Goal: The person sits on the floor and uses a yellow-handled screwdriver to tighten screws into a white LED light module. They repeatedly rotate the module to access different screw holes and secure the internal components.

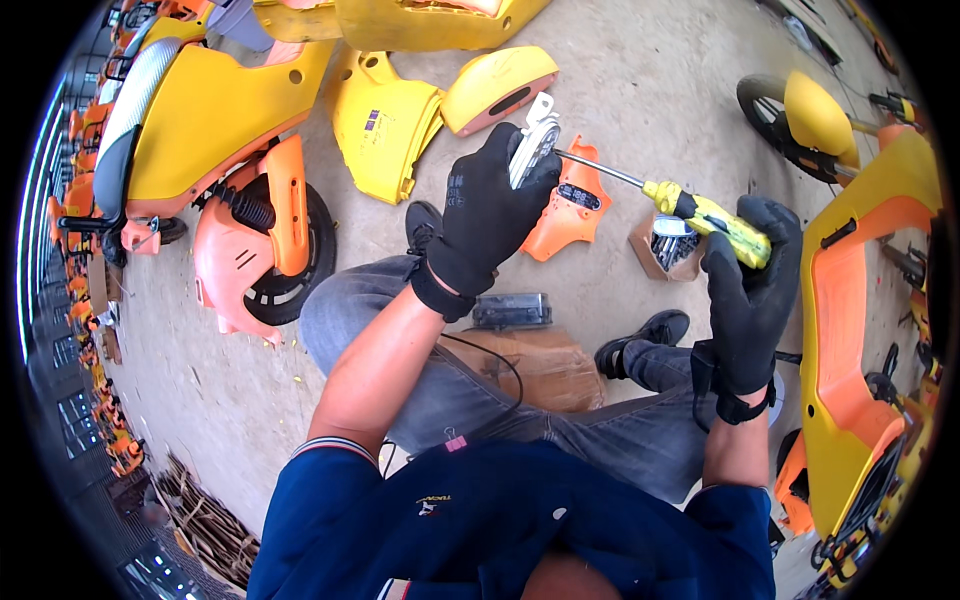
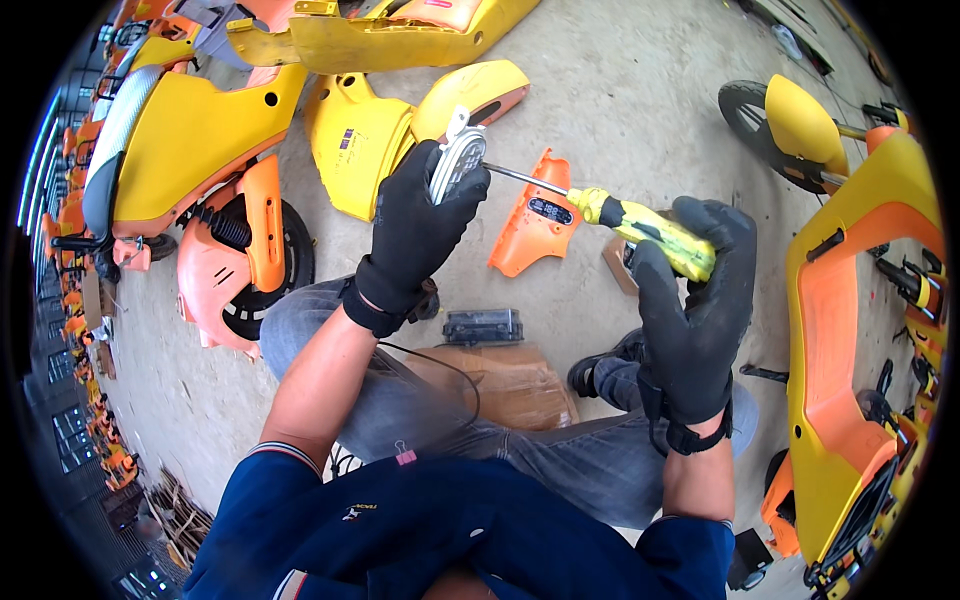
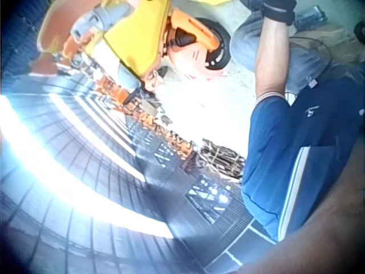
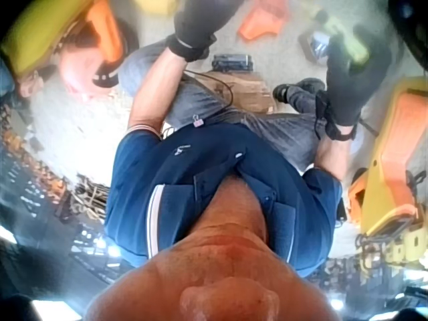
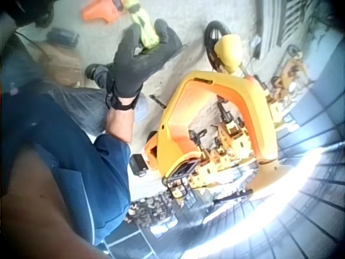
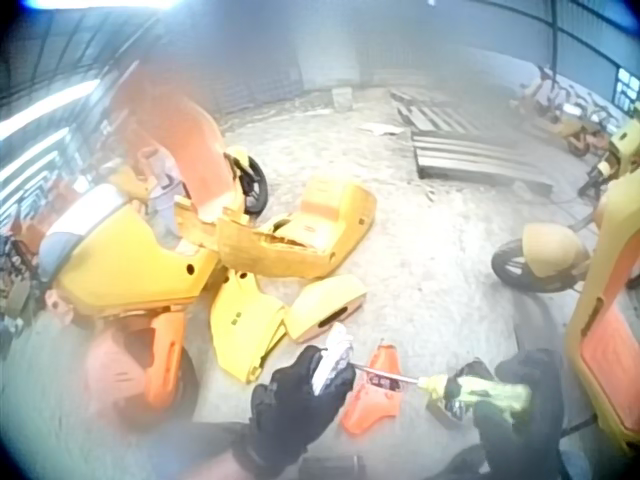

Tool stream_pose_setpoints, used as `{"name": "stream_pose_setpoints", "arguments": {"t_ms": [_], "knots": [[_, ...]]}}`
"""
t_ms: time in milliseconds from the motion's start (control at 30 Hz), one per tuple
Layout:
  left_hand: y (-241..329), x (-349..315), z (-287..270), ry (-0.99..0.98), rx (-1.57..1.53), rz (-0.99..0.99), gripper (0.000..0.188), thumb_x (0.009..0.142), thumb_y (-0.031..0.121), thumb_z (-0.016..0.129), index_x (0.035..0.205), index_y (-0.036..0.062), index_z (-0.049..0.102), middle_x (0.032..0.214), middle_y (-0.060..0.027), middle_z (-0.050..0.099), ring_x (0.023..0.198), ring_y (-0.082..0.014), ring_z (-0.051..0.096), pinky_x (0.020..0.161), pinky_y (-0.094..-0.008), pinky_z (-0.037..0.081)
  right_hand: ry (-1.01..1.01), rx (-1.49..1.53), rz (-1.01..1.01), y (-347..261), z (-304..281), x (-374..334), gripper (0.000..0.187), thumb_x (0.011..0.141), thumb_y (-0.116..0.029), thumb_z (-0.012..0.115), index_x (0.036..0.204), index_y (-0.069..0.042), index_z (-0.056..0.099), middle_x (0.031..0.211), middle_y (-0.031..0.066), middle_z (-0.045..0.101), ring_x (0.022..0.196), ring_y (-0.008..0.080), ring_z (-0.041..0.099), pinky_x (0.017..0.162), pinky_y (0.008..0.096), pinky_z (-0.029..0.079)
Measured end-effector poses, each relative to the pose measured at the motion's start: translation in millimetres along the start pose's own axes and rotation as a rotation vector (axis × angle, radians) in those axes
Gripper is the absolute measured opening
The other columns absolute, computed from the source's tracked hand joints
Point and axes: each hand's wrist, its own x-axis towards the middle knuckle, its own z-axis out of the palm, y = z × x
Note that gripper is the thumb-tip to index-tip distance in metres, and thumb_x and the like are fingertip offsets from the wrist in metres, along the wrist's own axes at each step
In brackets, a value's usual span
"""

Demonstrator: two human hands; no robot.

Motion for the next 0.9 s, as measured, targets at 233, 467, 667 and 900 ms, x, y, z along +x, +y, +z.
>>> {"name": "stream_pose_setpoints", "arguments": {"t_ms": [233,467,667,900], "knots": [[7,6,-7,0.101,-0.039,0.011,0.022,0.083,0.018,0.072,0.093,0.0014,0.061,0.071,-0.0065,0.066,0.059,-0.0117,0.06,0.056,-0.0271,0.046,-0.106,-0.011,0.078,-7,-1,0,0.022,0.085,-0.006,0.066,0.106,0.002,0.064,0.094,0.0124,0.065,0.083,0.018,0.062,0.076,0.0295,0.05],[7,6,-6,0.135,-0.061,-0.015,0.024,0.083,0.019,0.072,0.093,0.0009,0.061,0.07,-0.0069,0.065,0.059,-0.0124,0.06,0.055,-0.0278,0.046,-0.289,0.128,0.413,-10,-4,1,0.022,0.094,-0.013,0.057,0.107,0.003,0.064,0.081,0.007,0.065,0.069,0.01,0.056,0.063,0.0251,0.045],[4,6,-8,0.149,-0.008,0.006,0.023,0.083,0.018,0.071,0.093,0.001,0.06,0.068,-0.0068,0.064,0.057,-0.0126,0.059,0.054,-0.0283,0.045,-0.48,0.332,0.712,-19,-8,8,0.027,0.098,-0.019,0.052,0.111,0.001,0.064,0.075,0.0024,0.06,0.06,0.0042,0.048,0.054,0.0216,0.038],[14,7,-9,0.143,-0.019,-0.021,0.021,0.083,0.017,0.071,0.093,0.0015,0.06,0.067,-0.0068,0.063,0.056,-0.0131,0.059,0.054,-0.0287,0.045,-0.33,0.28,0.435,-10,1,-5,0.026,0.092,-0.015,0.064,0.113,0.0,0.062,0.083,0.0029,0.06,0.063,0.0048,0.05,0.056,0.0198,0.04]]}}
